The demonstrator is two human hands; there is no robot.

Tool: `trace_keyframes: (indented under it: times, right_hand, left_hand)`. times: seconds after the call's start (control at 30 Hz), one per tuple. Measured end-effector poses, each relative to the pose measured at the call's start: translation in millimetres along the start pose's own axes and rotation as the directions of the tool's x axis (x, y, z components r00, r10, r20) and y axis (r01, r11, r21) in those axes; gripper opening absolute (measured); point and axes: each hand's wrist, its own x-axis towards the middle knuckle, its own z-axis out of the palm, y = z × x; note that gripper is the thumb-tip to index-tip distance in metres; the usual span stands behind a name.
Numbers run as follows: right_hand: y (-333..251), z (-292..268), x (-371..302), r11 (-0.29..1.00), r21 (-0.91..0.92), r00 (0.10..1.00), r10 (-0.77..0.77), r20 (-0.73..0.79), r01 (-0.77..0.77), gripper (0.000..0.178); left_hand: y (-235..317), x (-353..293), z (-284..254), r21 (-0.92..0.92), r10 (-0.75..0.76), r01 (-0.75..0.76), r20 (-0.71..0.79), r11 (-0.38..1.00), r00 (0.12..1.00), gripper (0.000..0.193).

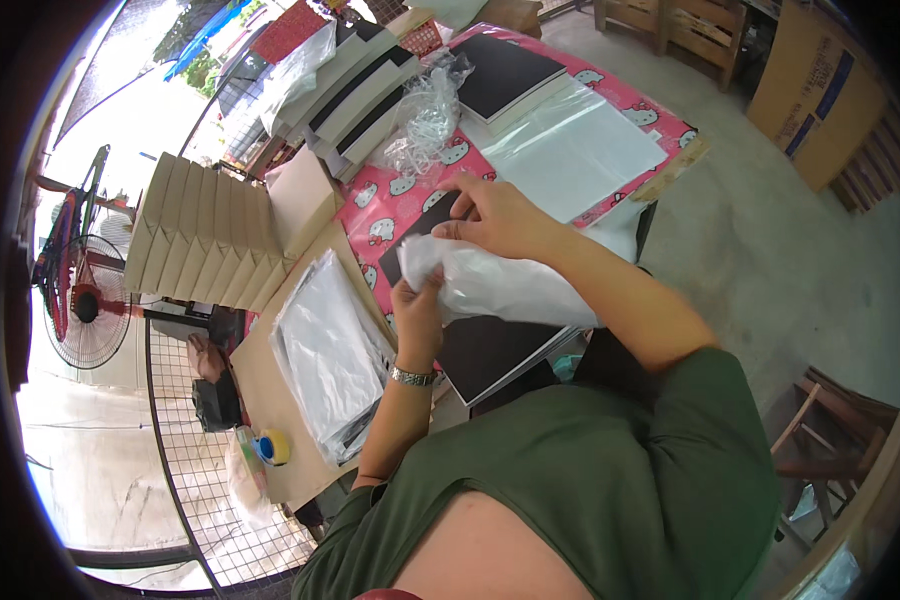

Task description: The person places black folders into individual plastic sleeves by hand, one at a time, and stacks the finished items on a table.

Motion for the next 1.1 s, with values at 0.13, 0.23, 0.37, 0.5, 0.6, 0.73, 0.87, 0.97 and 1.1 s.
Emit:
trace_keyframes:
  times: [0.13,0.23,0.37,0.5,0.6,0.73,0.87,0.97,1.1]
  right_hand:
    - [9.6,21.2,-5.5,0.982,0.163,0.992,0.077,0.103,-0.093,0.017]
    - [2.9,39.0,3.1,0.955,0.286,0.996,0.067,0.052,-0.079,0.015]
    - [-13.7,52.1,4.9,0.993,-0.010,0.991,-0.117,-0.064,0.117,0.014]
    - [-11.4,79.9,10.7,0.935,-0.003,0.910,-0.347,-0.228,0.356,0.018]
    - [-20.6,85.0,11.0,0.949,-0.143,0.949,-0.296,-0.106,0.280,0.017]
    - [-29.1,73.8,14.2,0.968,0.198,0.979,-0.175,0.106,0.152,0.014]
    - [-25.8,59.6,17.9,0.957,0.182,0.967,-0.242,0.077,0.225,0.015]
    - [-38.8,48.7,19.6,0.989,0.058,0.990,-0.138,0.017,0.137,0.012]
    - [-26.4,51.3,18.2,0.929,-0.091,0.928,-0.366,-0.069,0.359,0.012]
  left_hand:
    - [14.7,-4.6,-7.4,-0.038,0.034,-0.037,-0.095,0.999,0.995,0.014]
    - [20.3,-8.6,-19.9,-0.124,0.006,-0.025,-0.144,0.992,0.990,0.018]
    - [41.0,-11.8,-26.8,-0.265,0.070,-0.119,-0.190,0.957,0.979,0.030]
    - [51.0,-14.7,-21.5,-0.340,0.151,-0.222,-0.223,0.914,0.963,0.031]
    - [57.8,-7.7,-18.1,-0.338,0.183,-0.286,-0.305,0.897,0.935,0.024]
    - [59.7,-3.3,-15.6,-0.424,-0.114,-0.066,-0.385,0.903,0.916,0.033]
    - [58.5,-5.2,-31.1,-0.470,-0.009,-0.042,-0.106,0.881,0.994,0.040]
    - [62.5,-8.0,-29.3,-0.389,0.098,-0.110,-0.050,0.915,0.994,0.037]
    - [67.0,-8.9,-37.3,-0.277,0.161,-0.179,-0.088,0.944,0.983,0.035]
